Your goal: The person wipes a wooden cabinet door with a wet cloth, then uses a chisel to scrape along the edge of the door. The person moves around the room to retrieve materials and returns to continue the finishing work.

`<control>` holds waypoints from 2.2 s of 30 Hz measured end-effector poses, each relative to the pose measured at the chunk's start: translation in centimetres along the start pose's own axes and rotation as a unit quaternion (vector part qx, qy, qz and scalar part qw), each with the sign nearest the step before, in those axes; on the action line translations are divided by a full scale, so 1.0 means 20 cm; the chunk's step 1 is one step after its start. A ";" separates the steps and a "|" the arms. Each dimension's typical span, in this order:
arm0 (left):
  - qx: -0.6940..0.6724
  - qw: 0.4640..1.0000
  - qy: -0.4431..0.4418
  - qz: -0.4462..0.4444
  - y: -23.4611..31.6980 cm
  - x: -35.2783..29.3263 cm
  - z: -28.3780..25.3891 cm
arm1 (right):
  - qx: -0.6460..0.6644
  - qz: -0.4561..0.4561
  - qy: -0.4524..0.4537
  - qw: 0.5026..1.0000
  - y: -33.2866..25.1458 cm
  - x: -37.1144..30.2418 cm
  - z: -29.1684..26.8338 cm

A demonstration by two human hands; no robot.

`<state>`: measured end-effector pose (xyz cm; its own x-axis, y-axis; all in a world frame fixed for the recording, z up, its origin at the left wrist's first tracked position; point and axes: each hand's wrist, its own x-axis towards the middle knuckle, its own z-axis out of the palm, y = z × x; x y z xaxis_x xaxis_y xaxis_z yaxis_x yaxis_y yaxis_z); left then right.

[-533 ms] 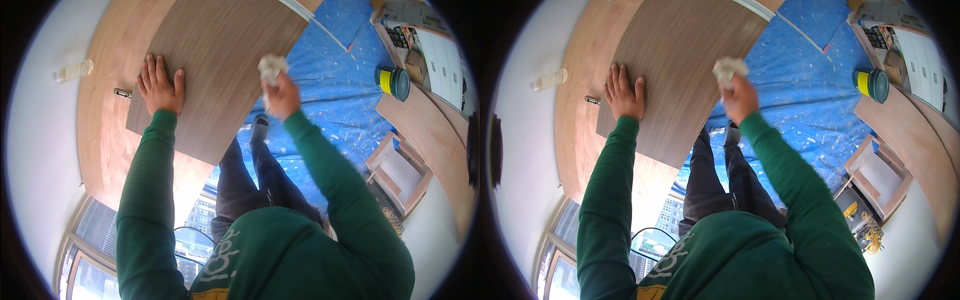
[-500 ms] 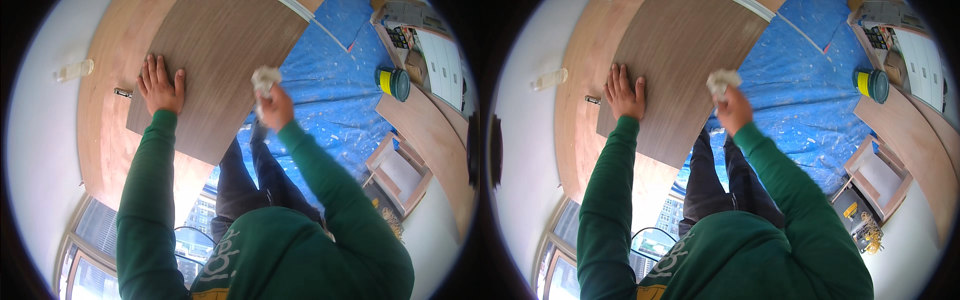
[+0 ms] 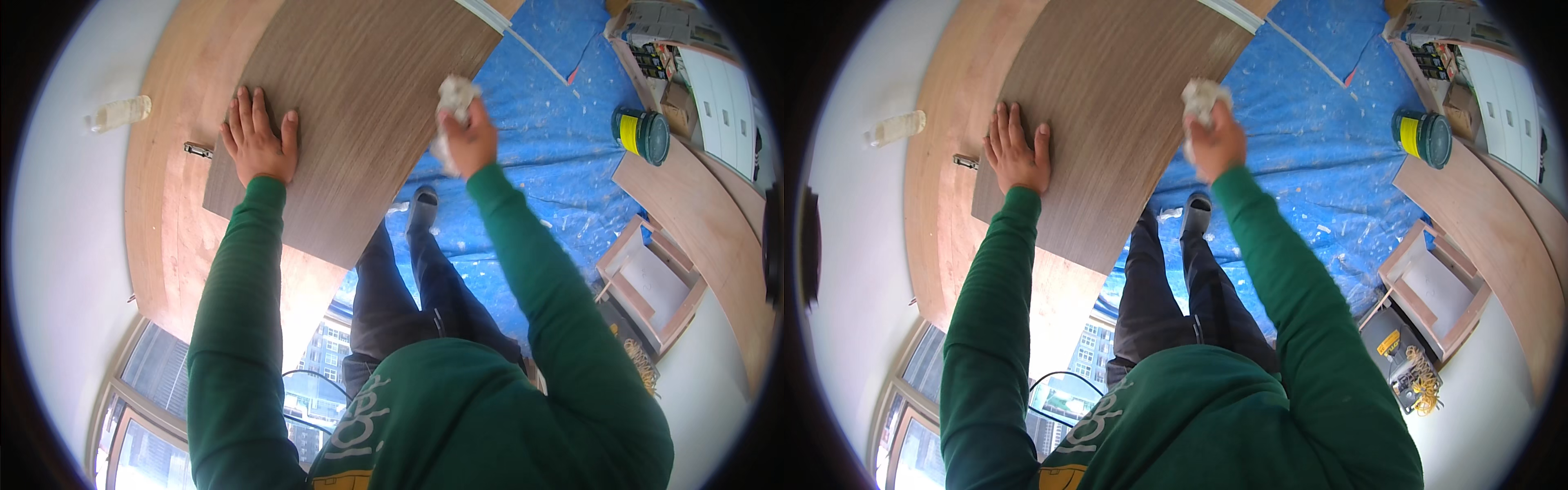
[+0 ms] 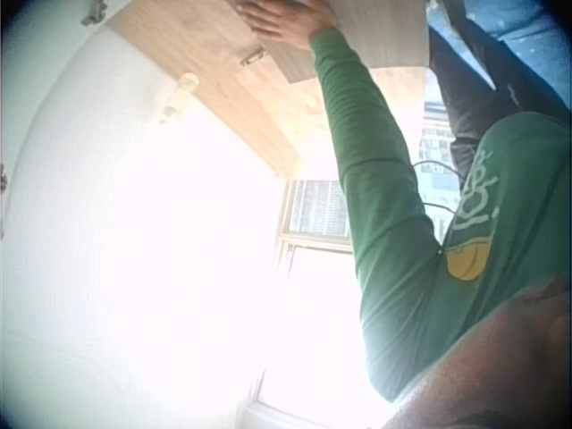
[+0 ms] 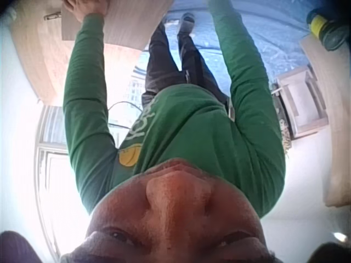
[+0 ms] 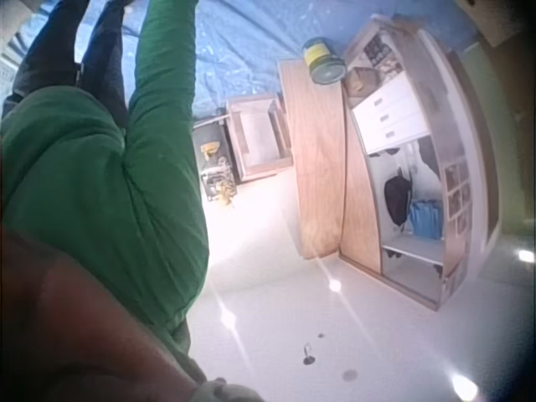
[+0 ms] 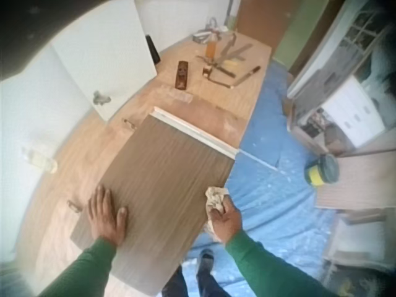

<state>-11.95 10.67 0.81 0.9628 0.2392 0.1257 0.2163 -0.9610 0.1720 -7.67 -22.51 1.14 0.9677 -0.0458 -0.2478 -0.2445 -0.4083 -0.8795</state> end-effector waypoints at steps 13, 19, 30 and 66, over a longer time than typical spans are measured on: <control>0.016 1.000 0.000 -0.001 -0.01 -0.01 -0.01 | 0.035 -0.015 0.002 0.999 -0.06 0.15 -0.05; 0.015 1.000 -0.001 0.001 0.01 -0.01 0.00 | 0.051 0.021 0.007 0.998 0.05 -0.38 0.19; -0.008 1.000 -0.007 -0.004 0.01 0.00 0.00 | 0.136 0.093 0.032 0.986 -0.06 0.09 -0.01; -0.004 1.000 0.009 0.003 -0.01 -0.01 0.01 | 0.090 0.025 -0.003 0.996 0.02 0.08 -0.03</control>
<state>-12.25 10.82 0.58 0.9611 0.2362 0.1433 0.2096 -0.9613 0.1788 -6.18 -23.26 0.70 0.9537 -0.0569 -0.2955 -0.3004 -0.2356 -0.9243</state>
